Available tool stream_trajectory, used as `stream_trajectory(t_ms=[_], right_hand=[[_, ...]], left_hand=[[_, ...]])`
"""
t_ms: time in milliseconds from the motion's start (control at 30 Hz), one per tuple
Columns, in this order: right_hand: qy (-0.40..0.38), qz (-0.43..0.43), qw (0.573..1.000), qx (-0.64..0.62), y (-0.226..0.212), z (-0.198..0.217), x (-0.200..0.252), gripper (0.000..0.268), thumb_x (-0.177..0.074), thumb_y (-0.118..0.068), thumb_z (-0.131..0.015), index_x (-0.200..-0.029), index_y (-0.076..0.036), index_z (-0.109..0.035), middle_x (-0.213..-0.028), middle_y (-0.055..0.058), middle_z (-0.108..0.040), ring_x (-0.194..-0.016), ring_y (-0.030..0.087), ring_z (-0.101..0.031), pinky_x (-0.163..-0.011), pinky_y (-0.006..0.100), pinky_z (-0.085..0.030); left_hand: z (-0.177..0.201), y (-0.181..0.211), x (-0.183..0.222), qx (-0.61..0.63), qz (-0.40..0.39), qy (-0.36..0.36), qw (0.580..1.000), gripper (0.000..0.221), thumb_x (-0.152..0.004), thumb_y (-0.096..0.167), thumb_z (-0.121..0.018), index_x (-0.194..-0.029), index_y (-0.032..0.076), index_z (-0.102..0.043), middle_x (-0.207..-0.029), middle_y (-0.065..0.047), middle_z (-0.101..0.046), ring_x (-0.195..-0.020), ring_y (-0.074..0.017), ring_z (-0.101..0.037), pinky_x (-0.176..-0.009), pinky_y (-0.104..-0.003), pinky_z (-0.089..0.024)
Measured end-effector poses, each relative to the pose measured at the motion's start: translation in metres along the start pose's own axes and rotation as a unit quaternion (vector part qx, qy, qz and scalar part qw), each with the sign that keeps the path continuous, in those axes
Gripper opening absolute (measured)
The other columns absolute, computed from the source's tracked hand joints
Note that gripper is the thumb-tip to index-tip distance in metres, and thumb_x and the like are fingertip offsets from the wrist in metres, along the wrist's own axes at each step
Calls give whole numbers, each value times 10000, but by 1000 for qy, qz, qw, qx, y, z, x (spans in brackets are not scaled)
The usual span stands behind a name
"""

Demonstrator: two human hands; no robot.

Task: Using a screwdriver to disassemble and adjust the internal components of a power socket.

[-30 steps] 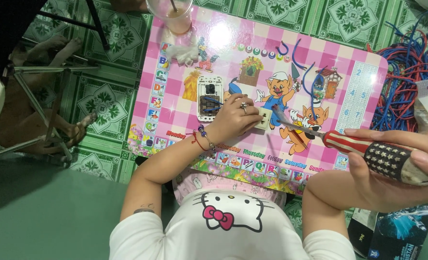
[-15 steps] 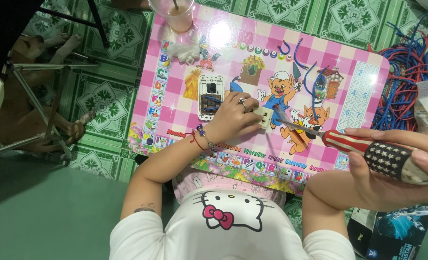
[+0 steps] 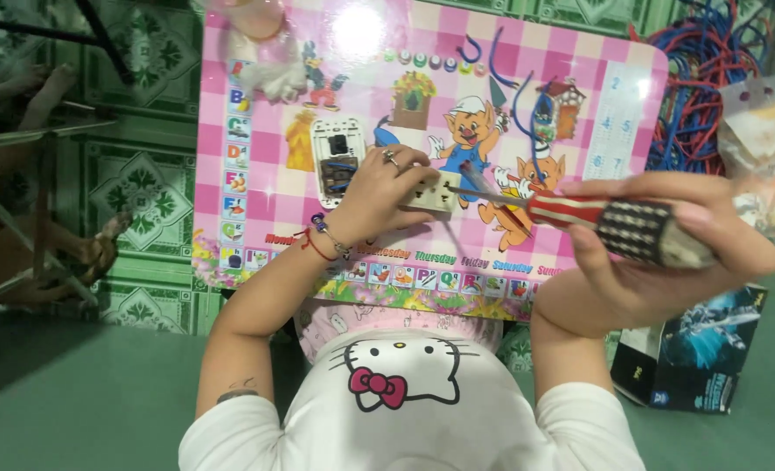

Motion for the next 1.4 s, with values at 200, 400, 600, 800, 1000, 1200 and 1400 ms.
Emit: stream_trajectory(t_ms=[200,400,600,800,1000,1200,1400], right_hand=[[22,-80,993,-82,2,-25,-2,583,-961,65,-709,-1364,-148,-346,-1123,291,-520,-878,393,-711,-782,408,-644],[44,-126,988,-83,-6,-32,-2,662,-940,107,-757,-1395,-177,-369,-1142,282,-519,-912,398,-717,-838,438,-654],[37,-128,989,-63,-5,-36,0,592,-960,63,-756,-1344,-160,-364,-1137,256,-536,-968,349,-699,-865,397,-632],[23,-111,991,-68,-2,-35,-3,584,-964,64,-747,-1333,-142,-344,-1134,276,-532,-969,353,-701,-887,420,-649],[10,-74,995,-61,4,-35,4,607,-956,36,-761,-1356,-125,-333,-1101,290,-533,-918,364,-707,-818,417,-650],[75,-141,986,54,-12,-45,2,672,-929,-60,-879,-1344,-168,-361,-1072,260,-592,-935,320,-660,-888,402,-522],[44,-184,982,20,-26,-50,-8,592,-1013,0,-715,-1363,-214,-289,-1167,270,-486,-1020,338,-546,-927,448,-537]], left_hand=[[3,4,-2,-2,-20,24,1000,515,-815,480,-879,-1139,156,-642,-1162,-71,-611,-1002,-286,-601,-817,-455,-431],[1,2,0,-17,-17,25,999,439,-834,461,-854,-1115,171,-680,-1195,-50,-652,-1075,-292,-649,-939,-472,-413],[4,4,-1,-27,-27,31,999,431,-863,478,-831,-1115,164,-679,-1209,-61,-665,-1099,-309,-651,-940,-489,-425],[5,4,0,-47,-36,39,997,406,-884,496,-805,-1101,171,-695,-1218,-50,-677,-1084,-294,-661,-944,-491,-430],[7,6,-1,-59,-44,54,996,402,-885,507,-811,-1084,175,-701,-1201,-41,-689,-1053,-281,-667,-926,-478,-447],[4,4,1,-57,-45,53,996,383,-877,476,-828,-1081,174,-708,-1215,-27,-687,-1034,-293,-672,-933,-487,-444],[4,4,1,-71,-44,58,995,373,-855,483,-847,-1029,178,-724,-1207,-15,-698,-1068,-273,-667,-961,-496,-441]])
Point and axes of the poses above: each hand's wrist, its own x-axis away from the middle knuckle, its own z-axis out of the back of the hand, y = z × x, the point moved 3 cm from there along -x, towards the middle knuckle
